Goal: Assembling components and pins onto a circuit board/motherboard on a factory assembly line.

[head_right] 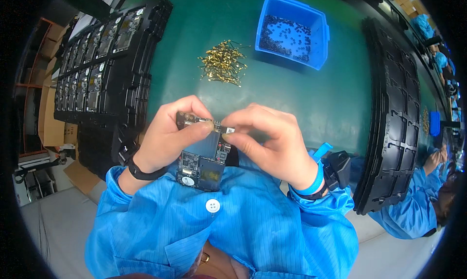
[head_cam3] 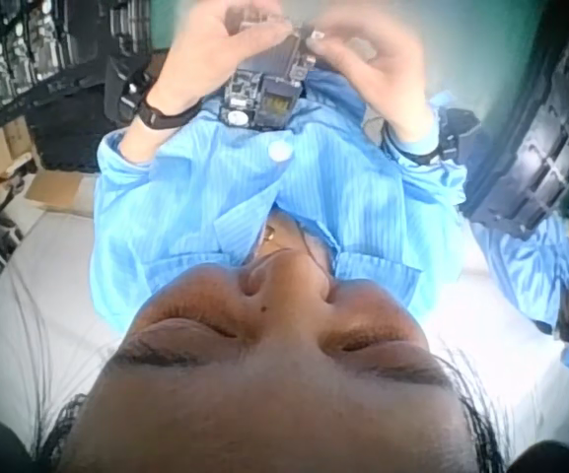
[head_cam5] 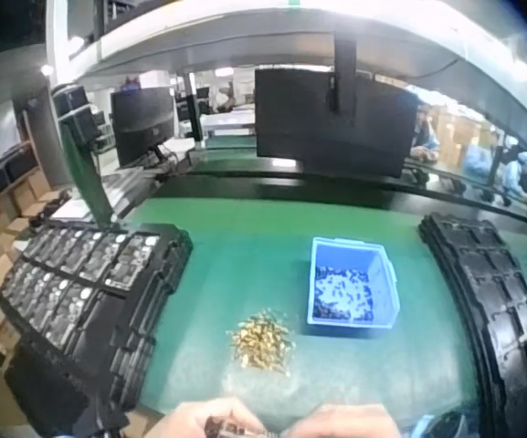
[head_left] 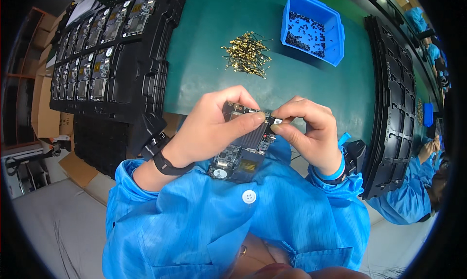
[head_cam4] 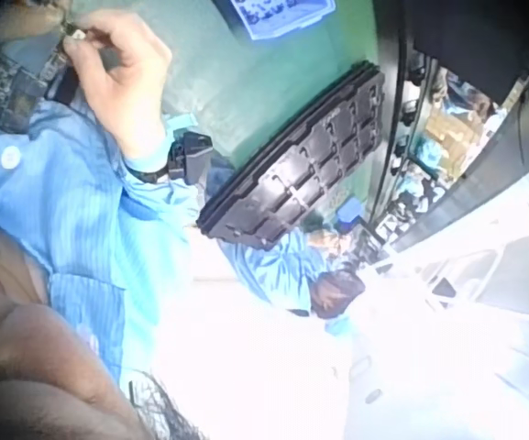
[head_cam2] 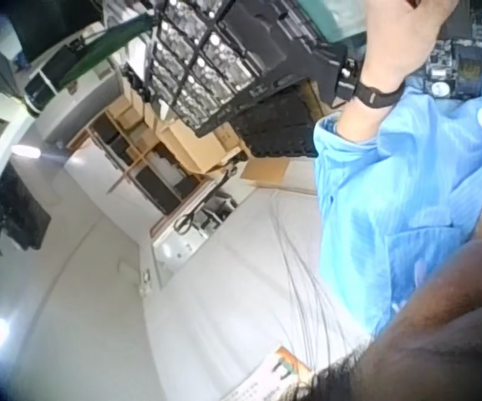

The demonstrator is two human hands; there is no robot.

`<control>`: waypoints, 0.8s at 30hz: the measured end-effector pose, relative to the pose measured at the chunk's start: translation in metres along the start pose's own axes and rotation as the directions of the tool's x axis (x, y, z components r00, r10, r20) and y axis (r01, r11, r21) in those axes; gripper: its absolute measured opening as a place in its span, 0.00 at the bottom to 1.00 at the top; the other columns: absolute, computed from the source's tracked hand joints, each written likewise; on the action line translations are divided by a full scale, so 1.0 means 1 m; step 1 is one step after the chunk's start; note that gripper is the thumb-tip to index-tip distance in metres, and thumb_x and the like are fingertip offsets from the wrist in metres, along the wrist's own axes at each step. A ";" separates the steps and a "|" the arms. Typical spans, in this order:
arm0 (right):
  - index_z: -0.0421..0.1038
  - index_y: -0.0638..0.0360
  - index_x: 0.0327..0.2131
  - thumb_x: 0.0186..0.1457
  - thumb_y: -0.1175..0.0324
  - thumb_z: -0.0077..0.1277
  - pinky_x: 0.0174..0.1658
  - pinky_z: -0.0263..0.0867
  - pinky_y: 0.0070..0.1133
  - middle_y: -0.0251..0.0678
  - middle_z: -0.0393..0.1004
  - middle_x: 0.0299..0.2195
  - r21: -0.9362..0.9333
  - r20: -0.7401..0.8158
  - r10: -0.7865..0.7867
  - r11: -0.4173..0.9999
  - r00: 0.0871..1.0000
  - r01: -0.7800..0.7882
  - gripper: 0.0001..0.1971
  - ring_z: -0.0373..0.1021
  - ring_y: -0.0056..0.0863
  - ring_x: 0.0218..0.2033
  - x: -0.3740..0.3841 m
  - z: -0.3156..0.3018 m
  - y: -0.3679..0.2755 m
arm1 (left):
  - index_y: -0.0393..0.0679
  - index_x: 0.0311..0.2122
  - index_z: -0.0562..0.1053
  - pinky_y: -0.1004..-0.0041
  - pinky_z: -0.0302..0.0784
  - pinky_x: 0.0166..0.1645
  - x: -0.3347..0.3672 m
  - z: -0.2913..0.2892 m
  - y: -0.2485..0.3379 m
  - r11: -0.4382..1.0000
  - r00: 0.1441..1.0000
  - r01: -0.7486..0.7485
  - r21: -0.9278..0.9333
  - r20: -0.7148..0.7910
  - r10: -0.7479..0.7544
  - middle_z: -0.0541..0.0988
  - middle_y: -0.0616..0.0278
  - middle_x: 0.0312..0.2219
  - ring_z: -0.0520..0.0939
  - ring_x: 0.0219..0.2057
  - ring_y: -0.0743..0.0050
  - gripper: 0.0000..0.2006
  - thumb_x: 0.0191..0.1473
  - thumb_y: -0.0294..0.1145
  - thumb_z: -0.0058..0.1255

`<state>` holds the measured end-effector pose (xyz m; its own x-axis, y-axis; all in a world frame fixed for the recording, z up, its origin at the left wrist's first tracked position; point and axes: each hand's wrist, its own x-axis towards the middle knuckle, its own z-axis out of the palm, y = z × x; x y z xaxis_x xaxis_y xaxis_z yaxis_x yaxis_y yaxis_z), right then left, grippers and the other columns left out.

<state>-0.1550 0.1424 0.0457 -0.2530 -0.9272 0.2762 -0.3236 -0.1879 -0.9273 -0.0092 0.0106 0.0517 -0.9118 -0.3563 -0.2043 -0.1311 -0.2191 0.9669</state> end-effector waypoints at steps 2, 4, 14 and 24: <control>0.70 0.63 0.29 0.39 0.80 0.53 0.27 0.63 0.18 0.36 0.70 0.25 -0.126 0.071 -0.030 0.991 0.997 0.038 0.09 0.69 0.25 0.25 0.001 -0.004 -0.003 | 0.39 0.29 0.68 0.86 0.62 0.31 -0.001 0.001 -0.002 1.000 1.000 -0.017 0.004 0.025 0.017 0.71 0.71 0.24 0.68 0.27 0.91 0.07 0.48 0.30 0.49; 0.70 0.62 0.29 0.38 0.80 0.53 0.27 0.63 0.19 0.36 0.70 0.25 -0.185 0.074 -0.079 0.978 0.994 0.092 0.09 0.68 0.27 0.25 0.003 -0.006 -0.005 | 0.39 0.29 0.67 0.86 0.62 0.31 0.001 0.002 -0.003 1.000 0.999 0.000 -0.024 0.033 0.001 0.70 0.71 0.23 0.67 0.26 0.92 0.07 0.50 0.32 0.47; 0.70 0.59 0.25 0.37 0.79 0.54 0.26 0.63 0.21 0.34 0.68 0.26 -0.260 0.178 -0.123 0.951 0.976 0.167 0.07 0.67 0.28 0.25 0.007 -0.015 -0.013 | 0.40 0.28 0.67 0.86 0.61 0.31 0.002 0.006 -0.008 1.000 0.997 -0.020 0.014 0.078 0.019 0.68 0.73 0.23 0.66 0.26 0.92 0.09 0.51 0.35 0.46; 0.68 0.60 0.24 0.38 0.77 0.53 0.25 0.63 0.23 0.35 0.66 0.24 -0.364 0.174 -0.101 0.917 0.980 0.159 0.06 0.67 0.32 0.24 0.006 -0.010 -0.021 | 0.39 0.28 0.67 0.84 0.60 0.26 0.001 0.009 -0.009 0.990 0.996 -0.087 0.113 0.045 0.082 0.68 0.71 0.19 0.65 0.23 0.90 0.12 0.51 0.38 0.46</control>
<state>-0.1590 0.1442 0.0690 -0.0567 -0.9456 0.3205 -0.6695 -0.2021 -0.7148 -0.0119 0.0202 0.0441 -0.9361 -0.3317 -0.1171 -0.0944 -0.0837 0.9920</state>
